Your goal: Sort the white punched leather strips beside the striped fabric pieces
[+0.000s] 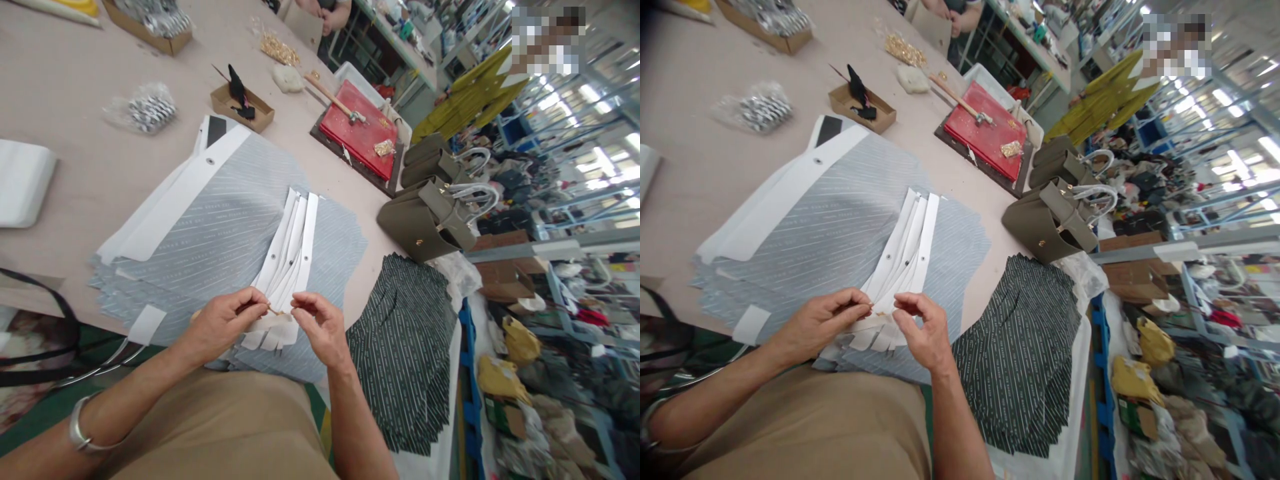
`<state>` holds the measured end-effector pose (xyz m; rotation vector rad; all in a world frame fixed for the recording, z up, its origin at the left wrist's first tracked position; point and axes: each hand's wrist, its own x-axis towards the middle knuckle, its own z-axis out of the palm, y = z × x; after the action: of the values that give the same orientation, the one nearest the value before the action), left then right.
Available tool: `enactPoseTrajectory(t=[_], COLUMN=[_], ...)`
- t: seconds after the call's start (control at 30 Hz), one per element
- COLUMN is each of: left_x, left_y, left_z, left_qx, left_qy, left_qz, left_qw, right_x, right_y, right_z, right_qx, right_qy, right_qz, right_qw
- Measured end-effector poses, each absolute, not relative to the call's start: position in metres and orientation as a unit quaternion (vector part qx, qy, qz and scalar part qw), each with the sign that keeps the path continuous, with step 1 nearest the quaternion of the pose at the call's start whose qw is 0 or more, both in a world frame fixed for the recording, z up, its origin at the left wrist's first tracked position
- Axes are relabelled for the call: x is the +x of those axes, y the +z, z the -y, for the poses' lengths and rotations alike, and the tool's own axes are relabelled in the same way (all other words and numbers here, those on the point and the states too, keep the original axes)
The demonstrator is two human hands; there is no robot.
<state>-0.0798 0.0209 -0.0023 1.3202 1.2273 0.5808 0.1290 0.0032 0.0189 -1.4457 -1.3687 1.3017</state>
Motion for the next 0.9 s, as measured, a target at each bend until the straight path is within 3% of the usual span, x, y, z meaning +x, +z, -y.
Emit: enactPoseTrajectory(t=[0.23, 0.57, 0.8, 0.9], left_x=[-0.076, -0.081, -0.08, -0.07], left_y=[0.001, -0.017, -0.005, 0.007], left_z=[-0.023, -0.024, -0.015, -0.002], left_qx=[0.562, 0.657, 0.754, 0.79], left_qy=[0.263, 0.224, 0.339, 0.311], left_qz=[-0.534, -0.519, -0.5, -0.463], left_qw=[0.574, 0.498, 0.258, 0.254], right_x=[0.122, 0.12, 0.12, 0.124], right_y=[0.025, 0.025, 0.023, 0.023], right_z=[-0.003, 0.001, 0.003, 0.007], right_qx=[-0.565, -0.583, -0.593, -0.586], right_qy=[0.401, 0.344, 0.36, 0.381], right_qz=[0.641, 0.661, 0.626, 0.625], right_qw=[0.33, 0.324, 0.356, 0.348])
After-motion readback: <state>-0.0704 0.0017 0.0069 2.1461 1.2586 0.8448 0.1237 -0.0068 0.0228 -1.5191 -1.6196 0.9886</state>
